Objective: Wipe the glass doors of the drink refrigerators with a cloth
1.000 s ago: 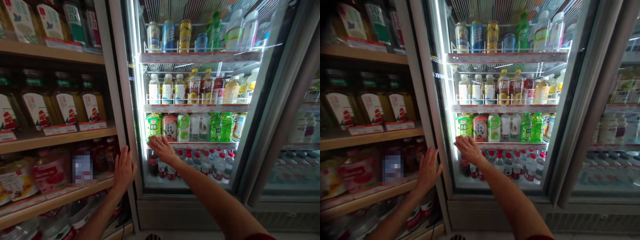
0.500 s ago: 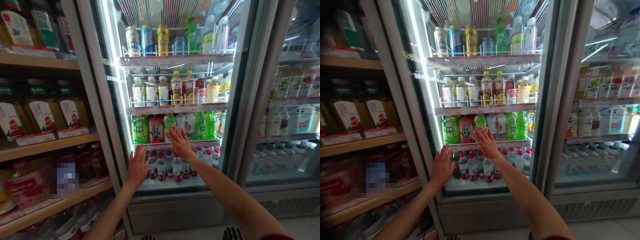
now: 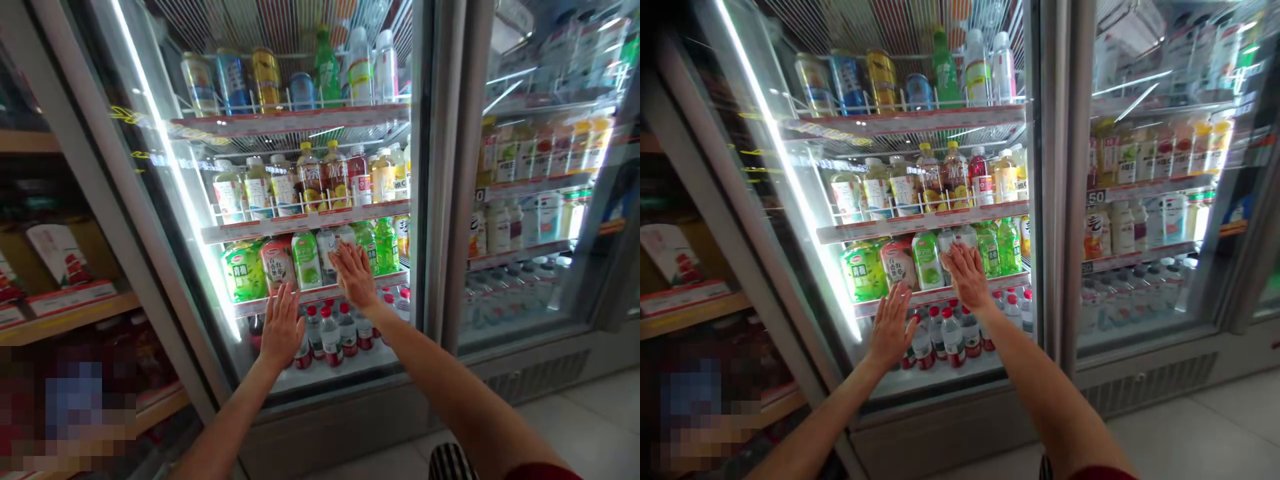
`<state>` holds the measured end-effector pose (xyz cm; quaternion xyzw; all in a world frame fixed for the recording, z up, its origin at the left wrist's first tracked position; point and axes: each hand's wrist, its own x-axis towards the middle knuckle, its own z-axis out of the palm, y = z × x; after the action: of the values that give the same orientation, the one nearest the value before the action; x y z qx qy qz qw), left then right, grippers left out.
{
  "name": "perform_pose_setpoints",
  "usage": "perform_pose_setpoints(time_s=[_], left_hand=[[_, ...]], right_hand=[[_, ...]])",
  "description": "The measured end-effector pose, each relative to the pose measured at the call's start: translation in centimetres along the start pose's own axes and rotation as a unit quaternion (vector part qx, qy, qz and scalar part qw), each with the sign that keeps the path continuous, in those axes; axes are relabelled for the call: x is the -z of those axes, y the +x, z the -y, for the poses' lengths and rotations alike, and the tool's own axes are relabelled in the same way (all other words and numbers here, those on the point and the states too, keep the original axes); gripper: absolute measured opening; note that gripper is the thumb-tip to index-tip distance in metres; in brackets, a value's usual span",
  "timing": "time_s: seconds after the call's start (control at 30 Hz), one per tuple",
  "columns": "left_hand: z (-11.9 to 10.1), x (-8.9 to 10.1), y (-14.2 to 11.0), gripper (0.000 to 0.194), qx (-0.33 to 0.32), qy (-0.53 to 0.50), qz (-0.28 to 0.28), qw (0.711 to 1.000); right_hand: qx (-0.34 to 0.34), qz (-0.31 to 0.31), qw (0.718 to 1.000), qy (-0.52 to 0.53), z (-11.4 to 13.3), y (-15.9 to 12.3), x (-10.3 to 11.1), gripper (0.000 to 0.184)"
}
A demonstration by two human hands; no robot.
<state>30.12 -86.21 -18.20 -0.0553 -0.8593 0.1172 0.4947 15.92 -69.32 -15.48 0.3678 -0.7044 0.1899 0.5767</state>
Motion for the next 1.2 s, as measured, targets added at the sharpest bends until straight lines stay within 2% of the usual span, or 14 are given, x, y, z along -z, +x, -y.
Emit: perform_pose_setpoints(time_s=[0.07, 0.17, 0.23, 0.3, 0.43, 0.5, 0.57, 0.67, 0.73, 0.8, 0.93, 1.0, 1.07, 1.2], left_hand=[[-0.7, -0.2, 0.5, 0.065, -0.009, -0.006, -0.004, 1.000], [-1.4, -0.7, 0.7, 0.066, -0.019, -0.013, 0.004, 1.000], [-1.5, -1.0, 0.8, 0.067, -0.026, -0.015, 0.011, 0.999], [-1.5, -1.1, 1.2, 0.067, -0.032, -0.016, 0.010, 0.999], [-1.8, -1.2, 3.1, 0.067, -0.037, -0.012, -0.011, 0.999], [-2.3, -1.3, 4.0, 0.066, -0.041, -0.011, -0.018, 0.999], [-2.8, -1.5, 4.4, 0.065, -0.042, -0.015, -0.015, 0.999], [-3.5, -2.1, 4.2, 0.064, -0.052, -0.022, -0.004, 0.998], [-3.7, -2.5, 4.1, 0.061, -0.064, -0.018, 0.002, 0.998], [-3.7, -2.7, 4.5, 0.059, -0.073, -0.012, 0.003, 0.997], [-4.0, -2.9, 6.3, 0.057, -0.073, -0.006, -0.007, 0.997], [-4.3, -3.1, 7.1, 0.055, -0.074, -0.009, -0.012, 0.997], [-4.6, -3.3, 7.5, 0.054, -0.080, -0.017, -0.021, 0.996], [-4.7, -3.3, 8.1, 0.050, -0.091, -0.018, -0.029, 0.995]], right_hand=[[0.024, 0.006, 1.000, 0.001, 0.2, -1.5, 0.0, 0.054], [0.066, 0.050, 0.997, 0.006, 0.7, -6.1, -0.3, 0.056], [0.075, 0.070, 0.995, 0.008, 0.4, -7.8, -0.2, 0.057], [0.060, 0.057, 0.997, 0.004, -0.9, -6.9, 0.0, 0.056], [-0.053, -0.040, 0.998, -0.023, -4.3, -1.0, 0.5, 0.056], [-0.080, -0.070, 0.994, -0.030, -5.0, 0.0, 0.5, 0.058], [-0.072, -0.066, 0.995, -0.025, -4.6, -2.0, 0.5, 0.060], [-0.044, -0.018, 0.999, -0.014, -3.1, -7.9, 0.2, 0.062], [-0.039, 0.003, 0.999, -0.012, -2.8, -10.6, 0.1, 0.062], [-0.041, -0.001, 0.999, -0.010, -3.7, -10.3, 0.1, 0.061], [-0.109, -0.095, 0.989, -0.030, -7.7, -3.5, 0.8, 0.060], [-0.134, -0.134, 0.981, -0.041, -9.0, -1.2, 1.3, 0.061], [-0.136, -0.140, 0.980, -0.042, -9.1, -1.6, 1.5, 0.062], [-0.145, -0.097, 0.984, -0.042, -7.9, -7.1, 1.5, 0.061]])
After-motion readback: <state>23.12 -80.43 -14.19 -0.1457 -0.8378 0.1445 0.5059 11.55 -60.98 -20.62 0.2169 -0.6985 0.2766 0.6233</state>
